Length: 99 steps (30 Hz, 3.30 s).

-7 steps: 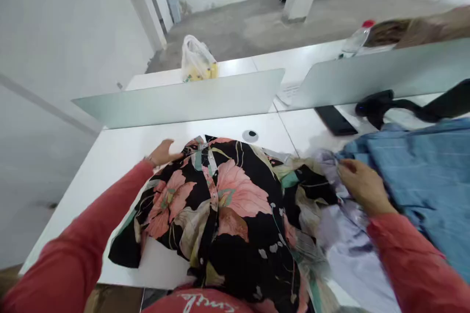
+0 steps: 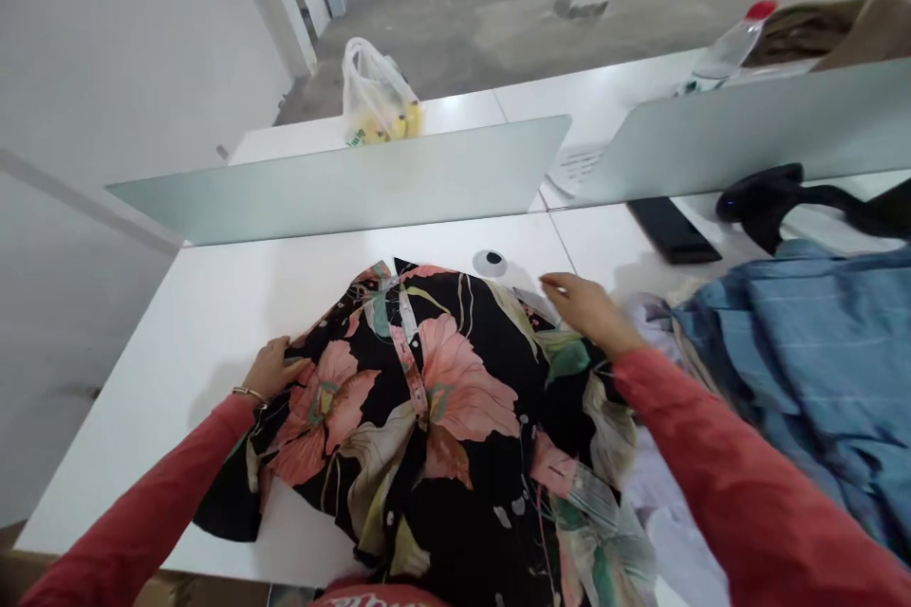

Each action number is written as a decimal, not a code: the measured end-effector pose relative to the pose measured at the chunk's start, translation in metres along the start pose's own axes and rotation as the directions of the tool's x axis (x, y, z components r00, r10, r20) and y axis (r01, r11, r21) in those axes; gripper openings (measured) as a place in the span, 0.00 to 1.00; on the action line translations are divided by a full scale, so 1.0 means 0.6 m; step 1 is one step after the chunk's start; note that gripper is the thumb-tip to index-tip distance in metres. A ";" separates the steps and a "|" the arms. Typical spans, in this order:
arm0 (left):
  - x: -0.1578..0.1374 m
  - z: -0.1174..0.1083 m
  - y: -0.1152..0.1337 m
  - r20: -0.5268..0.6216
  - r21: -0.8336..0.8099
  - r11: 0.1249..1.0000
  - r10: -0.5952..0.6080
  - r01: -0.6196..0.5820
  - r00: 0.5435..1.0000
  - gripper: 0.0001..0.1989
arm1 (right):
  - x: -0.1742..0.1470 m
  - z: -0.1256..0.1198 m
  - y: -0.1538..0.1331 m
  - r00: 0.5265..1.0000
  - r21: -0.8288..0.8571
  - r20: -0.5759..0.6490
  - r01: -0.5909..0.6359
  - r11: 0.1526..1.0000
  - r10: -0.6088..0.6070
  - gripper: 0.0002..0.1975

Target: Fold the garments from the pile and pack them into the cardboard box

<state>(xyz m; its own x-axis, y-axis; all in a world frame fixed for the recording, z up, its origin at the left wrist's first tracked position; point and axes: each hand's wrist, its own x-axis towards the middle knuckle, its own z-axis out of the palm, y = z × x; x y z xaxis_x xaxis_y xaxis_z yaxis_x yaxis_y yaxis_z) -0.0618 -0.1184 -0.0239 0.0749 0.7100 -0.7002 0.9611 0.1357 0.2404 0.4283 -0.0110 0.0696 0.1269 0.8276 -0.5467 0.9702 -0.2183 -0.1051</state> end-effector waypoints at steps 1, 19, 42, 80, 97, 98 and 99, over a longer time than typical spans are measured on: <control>0.002 0.005 0.002 0.006 -0.018 1.000 0.019 -0.019 1.000 0.19 | 0.021 0.023 -0.033 0.998 0.004 0.055 0.033 0.999 -0.034 0.14; 0.215 -0.066 0.107 -0.057 -0.304 0.937 0.163 -0.172 0.985 0.33 | 0.045 0.131 -0.157 0.908 0.164 0.239 0.313 0.936 -0.345 0.14; 0.117 -0.151 0.171 0.162 -0.306 0.397 0.918 -0.866 0.363 0.12 | 0.041 0.149 -0.212 0.753 0.704 0.643 -0.509 0.495 -0.140 0.11; 0.114 -0.158 0.160 -0.282 -0.750 0.443 0.458 -0.491 0.843 0.16 | 0.019 0.214 -0.335 0.568 0.606 0.742 -0.795 -0.005 -0.355 0.08; 0.227 -0.146 0.196 -0.482 -0.334 0.826 0.264 -0.454 0.835 0.11 | 0.096 0.077 -0.257 0.610 0.686 0.677 -0.321 0.653 -0.412 0.11; 0.240 -0.142 0.201 -0.487 -0.321 0.840 0.250 -0.438 0.836 0.11 | 0.113 0.075 -0.256 0.694 0.608 0.646 -0.217 0.764 -0.317 0.09; 0.253 -0.138 0.207 -0.484 -0.306 0.858 0.232 -0.412 0.843 0.11 | 0.130 0.075 -0.256 0.798 0.486 0.569 -0.133 0.864 -0.198 0.07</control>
<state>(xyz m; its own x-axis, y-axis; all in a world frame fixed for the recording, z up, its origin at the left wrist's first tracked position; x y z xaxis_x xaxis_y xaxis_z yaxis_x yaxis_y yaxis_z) 0.0469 0.0633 -0.0450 0.1577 0.9651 -0.2090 0.7126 0.0353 0.7007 0.2802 0.0641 0.0058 -0.2078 0.4092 -0.8885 0.7209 -0.5499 -0.4218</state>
